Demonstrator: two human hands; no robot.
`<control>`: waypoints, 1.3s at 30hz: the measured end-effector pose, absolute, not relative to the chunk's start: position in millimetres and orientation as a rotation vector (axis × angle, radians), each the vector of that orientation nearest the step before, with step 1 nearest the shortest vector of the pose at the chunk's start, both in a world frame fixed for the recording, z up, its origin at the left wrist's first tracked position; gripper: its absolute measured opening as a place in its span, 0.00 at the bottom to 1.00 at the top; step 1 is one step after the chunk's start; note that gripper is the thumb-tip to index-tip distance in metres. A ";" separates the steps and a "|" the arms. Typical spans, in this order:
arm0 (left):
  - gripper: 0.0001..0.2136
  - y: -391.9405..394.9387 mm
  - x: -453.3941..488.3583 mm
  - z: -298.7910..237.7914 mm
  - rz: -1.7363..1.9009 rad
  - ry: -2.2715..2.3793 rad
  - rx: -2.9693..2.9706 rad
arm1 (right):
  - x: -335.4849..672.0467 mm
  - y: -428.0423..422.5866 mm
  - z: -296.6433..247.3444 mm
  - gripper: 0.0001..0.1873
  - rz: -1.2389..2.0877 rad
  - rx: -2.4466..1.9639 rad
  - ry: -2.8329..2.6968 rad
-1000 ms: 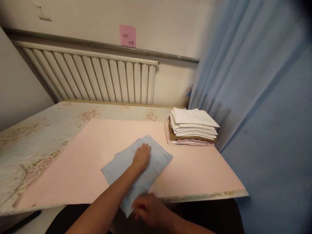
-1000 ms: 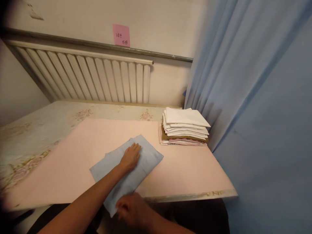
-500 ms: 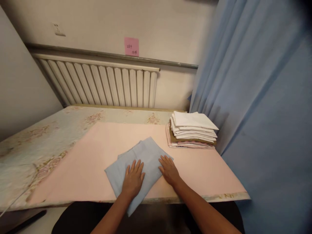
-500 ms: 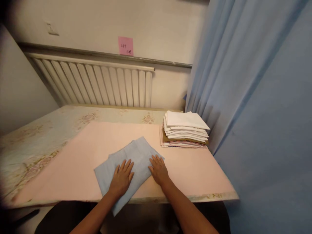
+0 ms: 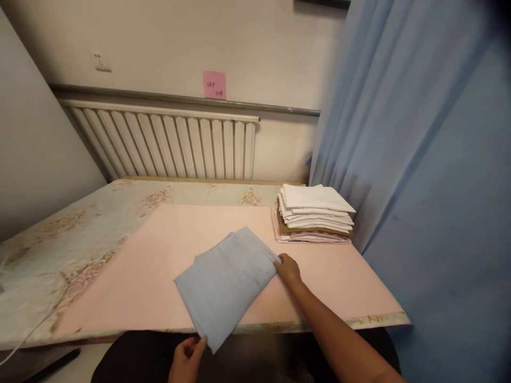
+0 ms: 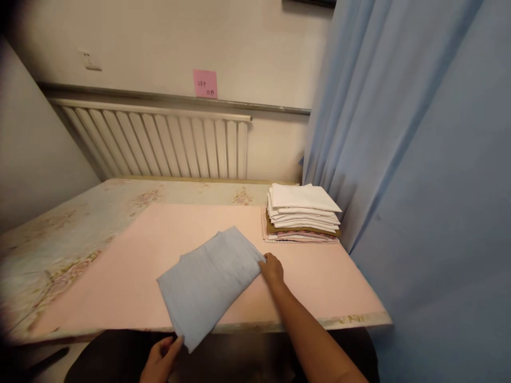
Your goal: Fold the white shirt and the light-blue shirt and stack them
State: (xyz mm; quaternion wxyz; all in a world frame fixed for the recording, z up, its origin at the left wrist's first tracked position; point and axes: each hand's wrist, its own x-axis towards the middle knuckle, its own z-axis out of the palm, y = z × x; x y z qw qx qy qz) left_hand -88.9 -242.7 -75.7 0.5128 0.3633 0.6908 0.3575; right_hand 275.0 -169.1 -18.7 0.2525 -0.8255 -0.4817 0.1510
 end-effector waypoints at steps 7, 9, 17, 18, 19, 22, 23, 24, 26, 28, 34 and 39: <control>0.15 -252.0 -59.7 -50.5 0.735 1.179 0.386 | 281.9 -160.7 -12.5 0.05 0.637 -2.275 -1.246; 0.13 -248.9 -58.6 -47.9 0.771 1.191 0.420 | 282.0 -163.0 -11.5 0.03 0.666 -2.246 -1.229; 0.17 -231.4 -92.9 -45.8 0.821 1.247 0.533 | 281.9 -199.1 -16.6 0.04 1.051 -1.965 -1.043; 0.19 -229.2 -96.8 -40.9 0.803 1.210 0.527 | 281.3 -205.1 -17.4 0.04 1.117 -1.909 -1.015; 0.20 -226.9 -99.5 -34.7 0.784 1.162 0.520 | 280.9 -210.1 -17.9 0.06 1.177 -1.851 -0.988; 0.22 -218.7 -101.0 -11.8 0.744 1.025 0.547 | 281.4 -216.3 -17.0 0.12 1.318 -1.692 -0.934; 0.23 -215.4 -100.0 -4.0 0.731 1.011 0.563 | 282.0 -214.9 -16.1 0.14 1.356 -1.652 -0.921; 0.23 -211.6 -98.7 3.2 0.720 1.014 0.576 | 282.8 -212.0 -15.2 0.15 1.389 -1.620 -0.910; 0.24 -203.1 -96.2 14.4 0.695 1.028 0.585 | 284.3 -203.0 -13.2 0.15 1.439 -1.575 -0.894; 0.25 -193.6 -94.7 20.4 0.690 1.036 0.568 | 284.9 -191.5 -11.1 0.16 1.468 -1.546 -0.890; 0.28 -163.2 -93.5 17.5 0.730 1.018 0.459 | 278.5 -157.2 -1.1 0.18 1.546 -1.480 -0.919; 0.30 -147.4 -89.4 17.6 0.727 1.006 0.472 | 263.2 -136.2 8.5 0.21 1.609 -1.396 -0.936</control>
